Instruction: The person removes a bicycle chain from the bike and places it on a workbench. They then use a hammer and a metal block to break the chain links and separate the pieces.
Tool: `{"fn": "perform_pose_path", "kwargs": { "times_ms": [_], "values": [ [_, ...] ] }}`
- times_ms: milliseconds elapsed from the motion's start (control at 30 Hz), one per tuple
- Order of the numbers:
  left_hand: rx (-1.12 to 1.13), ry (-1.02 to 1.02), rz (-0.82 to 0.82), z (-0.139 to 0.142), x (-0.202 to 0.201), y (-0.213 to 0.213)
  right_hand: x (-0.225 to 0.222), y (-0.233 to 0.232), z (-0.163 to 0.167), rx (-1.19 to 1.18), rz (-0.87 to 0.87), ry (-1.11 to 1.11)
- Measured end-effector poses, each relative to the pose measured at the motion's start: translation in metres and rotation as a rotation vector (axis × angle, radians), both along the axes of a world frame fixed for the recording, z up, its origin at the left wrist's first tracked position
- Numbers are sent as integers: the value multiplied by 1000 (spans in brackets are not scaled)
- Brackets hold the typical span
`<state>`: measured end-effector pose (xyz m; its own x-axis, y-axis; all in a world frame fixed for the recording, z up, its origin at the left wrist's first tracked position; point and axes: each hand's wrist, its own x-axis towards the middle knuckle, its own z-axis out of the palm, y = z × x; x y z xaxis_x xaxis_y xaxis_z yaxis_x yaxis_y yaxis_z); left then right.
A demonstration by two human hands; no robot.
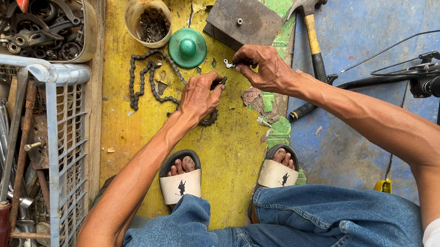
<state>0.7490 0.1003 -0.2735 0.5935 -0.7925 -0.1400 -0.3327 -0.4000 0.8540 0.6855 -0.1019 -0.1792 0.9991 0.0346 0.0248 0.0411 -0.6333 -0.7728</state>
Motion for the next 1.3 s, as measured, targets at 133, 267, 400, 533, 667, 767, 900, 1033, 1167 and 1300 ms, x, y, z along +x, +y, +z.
{"fn": "perform_pose_path", "kwargs": {
  "times_ms": [133, 267, 400, 533, 667, 767, 900, 1033, 1167, 1300],
  "values": [
    [-158, 119, 52, -5, 4, -5, 0, 0, 0, 14, 1, -14],
    [-243, 529, 176, 1, 13, -16, 1, 0, 0, 34, -3, 28],
    [-285, 715, 224, 10, 14, -20, 0, -1, 0, 87, 30, 30],
    [-308, 865, 263, 11, 15, -18, -2, -4, 0, 73, 50, 44],
    [-346, 1018, 286, 8, 16, -14, -3, -5, 1, 36, 36, 75],
    [-328, 1031, 300, 6, 16, -13, -4, -5, 1, 43, 39, 63],
    [-326, 1032, 310, 5, 16, -13, -4, -4, 1, 54, 17, 100],
    [-359, 1020, 310, 5, 15, -13, -4, -4, -1, 57, 26, 78],
    [-369, 989, 304, 5, 13, -13, -4, -4, -1, 47, 12, 105],
    [-367, 986, 307, 6, 12, -14, -4, -4, 0, 33, 14, 127]
  ]
}}
